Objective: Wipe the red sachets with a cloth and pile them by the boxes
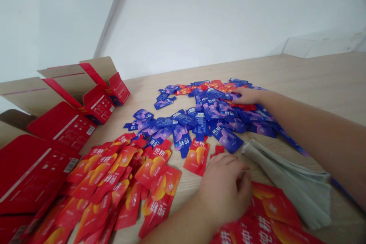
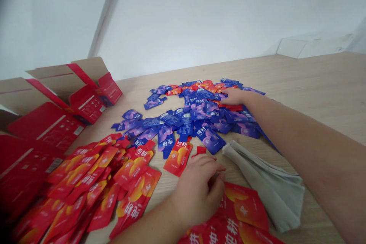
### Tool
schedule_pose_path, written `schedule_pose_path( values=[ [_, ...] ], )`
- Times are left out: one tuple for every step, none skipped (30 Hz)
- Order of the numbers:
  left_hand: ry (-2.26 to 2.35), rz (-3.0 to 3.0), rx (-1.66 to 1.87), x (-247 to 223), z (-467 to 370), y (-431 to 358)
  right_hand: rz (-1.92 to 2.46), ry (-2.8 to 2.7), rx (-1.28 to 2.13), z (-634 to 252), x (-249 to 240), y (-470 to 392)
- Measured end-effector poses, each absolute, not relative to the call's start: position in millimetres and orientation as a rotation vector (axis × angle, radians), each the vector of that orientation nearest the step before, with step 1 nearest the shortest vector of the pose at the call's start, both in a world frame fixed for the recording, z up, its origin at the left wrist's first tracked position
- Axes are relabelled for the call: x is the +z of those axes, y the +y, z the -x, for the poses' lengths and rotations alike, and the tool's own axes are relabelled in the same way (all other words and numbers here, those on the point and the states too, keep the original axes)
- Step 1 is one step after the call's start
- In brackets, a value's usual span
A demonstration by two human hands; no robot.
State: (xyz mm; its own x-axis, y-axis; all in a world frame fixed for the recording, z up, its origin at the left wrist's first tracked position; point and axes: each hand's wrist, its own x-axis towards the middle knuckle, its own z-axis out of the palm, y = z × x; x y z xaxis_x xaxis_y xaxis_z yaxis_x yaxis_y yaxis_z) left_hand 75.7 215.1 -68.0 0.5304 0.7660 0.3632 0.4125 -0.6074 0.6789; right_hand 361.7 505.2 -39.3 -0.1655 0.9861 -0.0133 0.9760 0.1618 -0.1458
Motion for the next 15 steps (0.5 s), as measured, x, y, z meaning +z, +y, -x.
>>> schedule_pose_path(
  values=[
    [0.957,-2.249,0.891,-68,-76,215,2.009,-2.324,0.16,-361,-39,505],
    [0.959,-2.25,0.888,-67,-76,215,2.031,-2.32,0.129,-360,-37,504],
    [0.96,-2.252,0.885,-67,-76,215,2.047,-2.315,0.096,-358,-35,502],
    [0.962,-2.255,0.886,-67,-76,215,2.055,-2.309,0.065,-356,-33,499],
    [0.966,-2.258,0.887,-66,-76,215,2.055,-2.304,0.04,-353,-31,497],
    [0.971,-2.259,0.888,-66,-77,215,2.048,-2.301,0.024,-350,-29,493],
    [0.974,-2.259,0.888,-66,-77,215,2.034,-2.299,0.018,-345,-28,489],
    [0.975,-2.258,0.891,-67,-77,215,2.012,-2.303,0.021,-339,-27,484],
    [0.976,-2.257,0.894,-67,-77,215,1.981,-2.312,0.033,-333,-27,479],
    [0.974,-2.257,0.895,-68,-77,215,1.94,-2.329,0.055,-327,-28,473],
    [0.971,-2.259,0.893,-68,-77,215,1.891,-2.352,0.085,-321,-29,466],
    [0.971,-2.263,0.891,-69,-77,214,1.837,-2.382,0.122,-316,-30,461],
    [0.973,-2.266,0.887,-69,-77,214,1.779,-2.417,0.166,-311,-31,455],
    [0.975,-2.269,0.884,-70,-77,214,1.723,-2.453,0.213,-307,-32,451],
    [0.978,-2.267,0.885,-70,-77,214,1.672,-2.485,0.257,-305,-32,448]
  ],
)
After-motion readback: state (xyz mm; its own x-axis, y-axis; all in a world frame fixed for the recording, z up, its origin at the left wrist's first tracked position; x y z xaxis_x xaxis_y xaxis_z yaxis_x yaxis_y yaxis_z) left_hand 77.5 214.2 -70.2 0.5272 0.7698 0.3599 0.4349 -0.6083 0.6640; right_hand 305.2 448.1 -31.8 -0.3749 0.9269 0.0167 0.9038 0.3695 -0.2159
